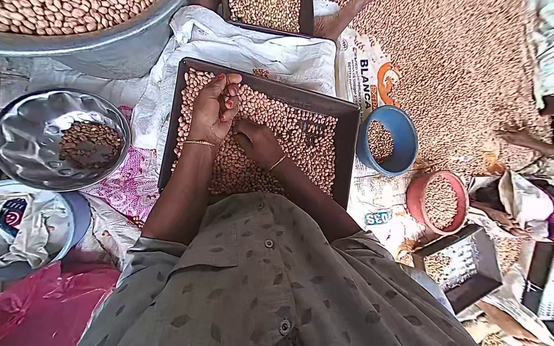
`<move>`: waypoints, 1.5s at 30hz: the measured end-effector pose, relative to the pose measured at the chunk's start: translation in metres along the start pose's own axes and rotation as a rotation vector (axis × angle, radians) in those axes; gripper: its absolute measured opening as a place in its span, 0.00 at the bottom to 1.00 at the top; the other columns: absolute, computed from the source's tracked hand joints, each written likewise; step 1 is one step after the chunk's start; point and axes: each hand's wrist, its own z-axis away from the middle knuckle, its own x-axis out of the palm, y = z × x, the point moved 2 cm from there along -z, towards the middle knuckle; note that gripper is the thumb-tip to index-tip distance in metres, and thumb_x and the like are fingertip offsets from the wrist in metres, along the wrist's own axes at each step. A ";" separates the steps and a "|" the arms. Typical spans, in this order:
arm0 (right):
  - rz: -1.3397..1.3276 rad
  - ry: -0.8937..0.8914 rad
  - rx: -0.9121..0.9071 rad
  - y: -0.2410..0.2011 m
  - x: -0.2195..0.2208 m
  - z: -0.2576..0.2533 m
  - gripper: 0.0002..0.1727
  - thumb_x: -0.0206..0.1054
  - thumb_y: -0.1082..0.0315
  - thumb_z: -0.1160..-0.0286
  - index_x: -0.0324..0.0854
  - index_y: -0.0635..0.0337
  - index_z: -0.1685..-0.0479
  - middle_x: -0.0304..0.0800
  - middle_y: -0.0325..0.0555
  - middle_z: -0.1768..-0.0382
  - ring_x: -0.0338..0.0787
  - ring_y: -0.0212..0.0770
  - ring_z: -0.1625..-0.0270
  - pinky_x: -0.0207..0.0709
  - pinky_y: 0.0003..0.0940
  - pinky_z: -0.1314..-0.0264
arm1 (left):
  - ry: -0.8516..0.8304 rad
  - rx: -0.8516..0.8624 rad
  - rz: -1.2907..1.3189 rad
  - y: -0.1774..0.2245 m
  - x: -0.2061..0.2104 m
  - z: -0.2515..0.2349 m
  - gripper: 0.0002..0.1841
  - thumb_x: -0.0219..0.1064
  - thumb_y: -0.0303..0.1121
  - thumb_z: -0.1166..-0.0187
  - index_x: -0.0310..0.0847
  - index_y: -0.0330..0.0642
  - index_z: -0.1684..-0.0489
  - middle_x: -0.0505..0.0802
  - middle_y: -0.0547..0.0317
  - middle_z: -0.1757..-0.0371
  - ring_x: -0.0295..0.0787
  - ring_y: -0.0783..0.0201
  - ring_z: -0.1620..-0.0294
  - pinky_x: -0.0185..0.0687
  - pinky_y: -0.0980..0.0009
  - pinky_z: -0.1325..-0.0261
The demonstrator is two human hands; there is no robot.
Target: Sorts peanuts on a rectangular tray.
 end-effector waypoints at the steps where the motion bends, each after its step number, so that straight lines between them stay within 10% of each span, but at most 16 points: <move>1: -0.029 0.029 0.028 0.004 -0.003 0.000 0.10 0.65 0.73 0.20 0.90 0.67 0.51 0.94 0.59 0.51 0.96 0.56 0.53 0.88 0.53 0.49 | -0.004 -0.002 -0.024 0.000 -0.001 0.000 0.22 0.37 0.36 0.04 0.81 0.42 0.54 0.82 0.68 0.75 0.66 0.80 0.88 0.58 0.87 0.88; 5: -0.300 0.336 0.138 0.016 -0.032 0.000 0.11 0.64 0.75 0.20 0.88 0.72 0.49 0.95 0.53 0.63 0.93 0.39 0.69 0.91 0.36 0.62 | 0.039 -0.070 -0.319 -0.002 0.003 0.004 0.29 0.37 0.51 0.04 0.85 0.45 0.56 0.88 0.67 0.72 0.72 0.77 0.84 0.60 0.83 0.84; 10: -0.563 0.474 0.081 -0.013 -0.050 0.001 0.12 0.62 0.79 0.19 0.84 0.77 0.43 0.95 0.53 0.60 0.94 0.35 0.68 0.92 0.32 0.62 | -0.027 -0.186 -0.429 -0.009 0.010 0.009 0.31 0.36 0.58 0.06 0.83 0.47 0.57 0.87 0.67 0.74 0.71 0.76 0.85 0.58 0.81 0.84; 16: -0.073 -0.111 0.062 -0.015 -0.012 0.010 0.09 0.67 0.71 0.22 0.91 0.66 0.53 0.93 0.58 0.53 0.95 0.53 0.53 0.88 0.51 0.50 | 0.031 -0.043 0.011 0.001 0.000 0.002 0.22 0.38 0.37 0.04 0.81 0.42 0.57 0.82 0.69 0.76 0.67 0.80 0.88 0.59 0.88 0.87; 24: 0.142 -0.311 0.170 -0.025 -0.010 0.006 0.14 0.62 0.68 0.22 0.87 0.66 0.48 0.92 0.59 0.49 0.94 0.58 0.51 0.83 0.57 0.52 | -0.007 -0.019 -0.053 -0.001 0.002 0.003 0.24 0.35 0.38 0.03 0.82 0.43 0.54 0.85 0.70 0.73 0.69 0.81 0.87 0.60 0.89 0.87; 30: -0.322 0.258 0.136 0.005 -0.057 0.008 0.06 0.67 0.76 0.29 0.87 0.71 0.60 0.92 0.52 0.69 0.91 0.39 0.71 0.88 0.37 0.64 | 0.033 -0.128 -0.384 -0.010 0.008 0.006 0.28 0.38 0.53 0.04 0.83 0.46 0.50 0.93 0.65 0.59 0.85 0.74 0.70 0.77 0.79 0.68; 33: -0.558 0.372 0.106 -0.006 -0.077 0.008 0.12 0.66 0.78 0.22 0.81 0.77 0.44 0.92 0.54 0.58 0.94 0.38 0.64 0.93 0.35 0.58 | -0.076 -0.217 -0.381 -0.017 0.017 0.011 0.29 0.37 0.54 0.05 0.83 0.46 0.55 0.93 0.65 0.63 0.84 0.74 0.73 0.76 0.80 0.72; 36: -0.569 0.517 0.159 -0.004 -0.070 0.011 0.06 0.62 0.76 0.19 0.80 0.72 0.53 0.89 0.47 0.69 0.91 0.35 0.72 0.90 0.32 0.68 | -0.138 -0.215 -0.233 -0.015 0.014 0.008 0.25 0.40 0.44 0.03 0.85 0.43 0.56 0.90 0.65 0.67 0.77 0.77 0.79 0.69 0.85 0.78; 40: -0.491 0.024 -0.083 -0.018 -0.034 0.031 0.09 0.72 0.77 0.30 0.89 0.72 0.53 0.94 0.56 0.53 0.92 0.44 0.45 0.85 0.42 0.36 | -0.083 -0.144 -0.095 -0.008 0.004 0.000 0.18 0.43 0.36 0.05 0.80 0.45 0.61 0.76 0.73 0.82 0.64 0.82 0.89 0.57 0.88 0.88; 43: -0.109 -0.290 -0.223 -0.020 -0.005 0.049 0.13 0.76 0.71 0.35 0.94 0.55 0.50 0.88 0.55 0.33 0.72 0.62 0.16 0.53 0.68 0.13 | -0.054 -0.113 -0.039 -0.005 0.001 -0.001 0.19 0.41 0.38 0.04 0.73 0.50 0.69 0.71 0.74 0.85 0.60 0.81 0.91 0.53 0.88 0.89; 45: 0.042 -0.292 -0.171 0.000 -0.018 0.059 0.08 0.77 0.70 0.35 0.95 0.55 0.58 0.90 0.54 0.38 0.77 0.62 0.22 0.59 0.67 0.17 | -0.049 -0.096 -0.010 -0.006 0.001 -0.002 0.21 0.39 0.39 0.04 0.68 0.53 0.74 0.70 0.73 0.85 0.59 0.80 0.91 0.51 0.87 0.89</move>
